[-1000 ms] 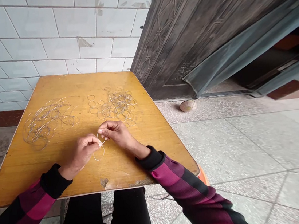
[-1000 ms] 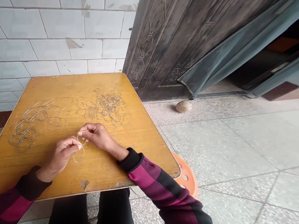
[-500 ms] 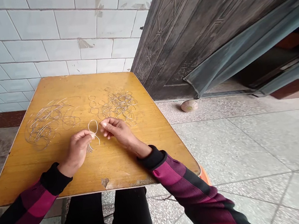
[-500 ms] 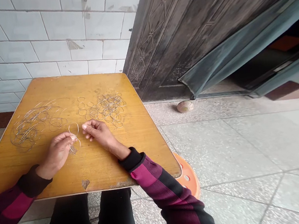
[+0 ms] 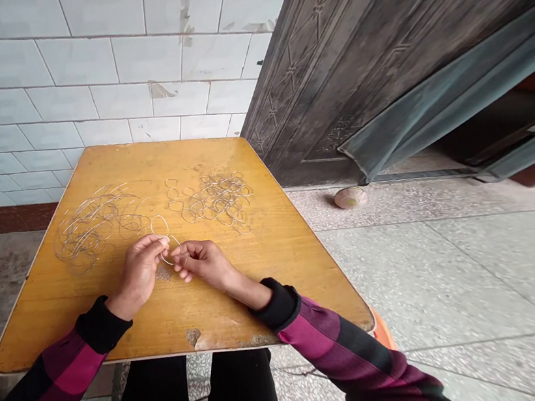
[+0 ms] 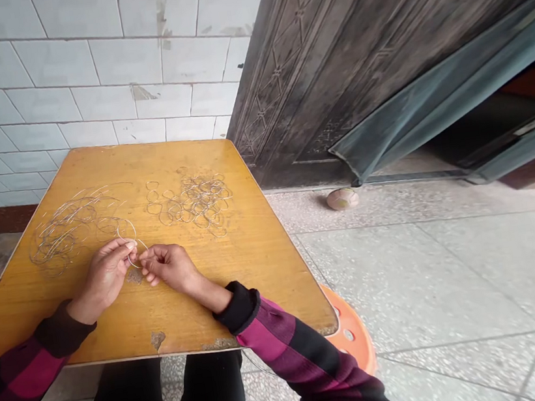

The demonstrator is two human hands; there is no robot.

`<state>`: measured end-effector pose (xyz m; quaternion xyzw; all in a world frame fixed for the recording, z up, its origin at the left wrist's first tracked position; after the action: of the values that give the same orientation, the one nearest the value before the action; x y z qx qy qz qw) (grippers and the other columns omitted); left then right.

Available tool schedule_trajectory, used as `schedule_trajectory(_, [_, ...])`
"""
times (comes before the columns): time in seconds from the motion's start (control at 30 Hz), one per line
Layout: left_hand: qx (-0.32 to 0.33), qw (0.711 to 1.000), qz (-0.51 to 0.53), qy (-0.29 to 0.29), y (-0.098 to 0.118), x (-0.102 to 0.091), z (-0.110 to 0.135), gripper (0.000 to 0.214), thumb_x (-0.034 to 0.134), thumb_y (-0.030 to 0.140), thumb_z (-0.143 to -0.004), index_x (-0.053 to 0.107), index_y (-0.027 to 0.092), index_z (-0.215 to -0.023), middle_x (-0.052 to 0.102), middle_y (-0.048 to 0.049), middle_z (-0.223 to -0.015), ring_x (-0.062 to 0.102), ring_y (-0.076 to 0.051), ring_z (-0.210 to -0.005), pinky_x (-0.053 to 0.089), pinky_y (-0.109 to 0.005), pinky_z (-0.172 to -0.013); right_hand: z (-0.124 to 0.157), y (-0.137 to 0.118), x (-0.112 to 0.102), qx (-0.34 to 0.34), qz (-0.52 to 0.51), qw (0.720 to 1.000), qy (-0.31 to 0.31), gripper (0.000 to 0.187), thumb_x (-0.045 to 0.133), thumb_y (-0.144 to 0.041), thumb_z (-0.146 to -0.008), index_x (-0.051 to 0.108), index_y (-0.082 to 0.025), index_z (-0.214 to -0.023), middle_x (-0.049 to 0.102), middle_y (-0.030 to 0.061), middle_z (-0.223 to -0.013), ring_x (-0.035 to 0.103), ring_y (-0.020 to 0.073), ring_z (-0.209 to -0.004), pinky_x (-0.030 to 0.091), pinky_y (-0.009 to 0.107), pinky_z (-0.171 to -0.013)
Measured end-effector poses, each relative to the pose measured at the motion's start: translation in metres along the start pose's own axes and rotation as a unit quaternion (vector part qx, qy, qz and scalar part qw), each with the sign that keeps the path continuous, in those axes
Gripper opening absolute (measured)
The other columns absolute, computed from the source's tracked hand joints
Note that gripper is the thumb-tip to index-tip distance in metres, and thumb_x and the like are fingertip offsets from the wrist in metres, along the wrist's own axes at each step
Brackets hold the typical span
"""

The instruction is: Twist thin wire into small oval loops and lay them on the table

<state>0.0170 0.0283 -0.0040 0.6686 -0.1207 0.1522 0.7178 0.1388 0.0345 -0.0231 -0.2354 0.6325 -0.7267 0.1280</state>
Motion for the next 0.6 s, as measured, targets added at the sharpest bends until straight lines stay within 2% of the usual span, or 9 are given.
schedule_trajectory(0.1, [-0.005, 1.0, -0.03, -0.007, 0.0, -0.002, -0.001, 0.017, 0.073, 0.029, -0.067, 0.064, 0.015, -0.071, 0.057, 0.0014, -0.065, 0.049, -0.011, -0.063, 0.039, -0.025, -0.063, -0.001, 0.0, -0.005, 0.005, -0.01, 1.0, 0.016, 0.028, 0.073, -0.037, -0.074, 0.066, -0.014, -0.089, 0.062, -0.0032, -0.063, 0.058, 0.0068, -0.052, 0.051, 0.02, -0.049])
schedule_trajectory(0.2, [0.034, 0.996, -0.085, 0.002, 0.006, -0.008, -0.003, 0.019, 0.074, 0.03, -0.068, 0.067, 0.015, -0.077, 0.06, 0.0011, -0.069, 0.05, -0.01, -0.066, 0.039, -0.024, -0.064, -0.001, 0.0, -0.012, 0.008, -0.023, 0.999, 0.045, 0.029, 0.074, -0.034, -0.072, 0.064, -0.014, -0.091, 0.063, -0.0033, -0.063, 0.058, 0.0068, -0.05, 0.05, 0.02, -0.048])
schedule_trajectory(0.33, [0.06, 0.987, -0.151, -0.001, 0.009, -0.012, -0.004, 0.017, 0.072, 0.031, -0.071, 0.07, 0.014, -0.074, 0.057, 0.0022, -0.061, 0.044, -0.008, -0.055, 0.036, -0.023, -0.055, 0.0, -0.004, -0.015, -0.001, -0.025, 0.998, 0.058, 0.027, 0.073, -0.033, -0.073, 0.064, -0.015, -0.091, 0.063, -0.0031, -0.064, 0.057, 0.0071, -0.05, 0.049, 0.021, -0.049])
schedule_trajectory(0.6, [0.029, 0.992, -0.12, 0.0, 0.009, -0.006, 0.0, 0.02, 0.072, 0.032, -0.07, 0.068, 0.013, -0.072, 0.065, -0.0028, -0.069, 0.055, -0.01, -0.057, 0.044, -0.022, -0.053, 0.002, -0.008, -0.011, -0.024, -0.067, 0.996, 0.047, 0.025, 0.076, -0.039, -0.073, 0.072, -0.016, -0.083, 0.067, -0.0018, -0.07, 0.061, 0.0062, -0.057, 0.053, 0.018, -0.053])
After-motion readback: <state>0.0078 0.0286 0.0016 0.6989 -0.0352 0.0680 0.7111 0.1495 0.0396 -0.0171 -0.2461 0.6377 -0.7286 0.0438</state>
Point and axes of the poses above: each hand's wrist, its own z-axis away from the middle knuckle, its own x-axis out of the palm, y = z × x, the point moved 6 cm from there along -z, towards the middle knuckle
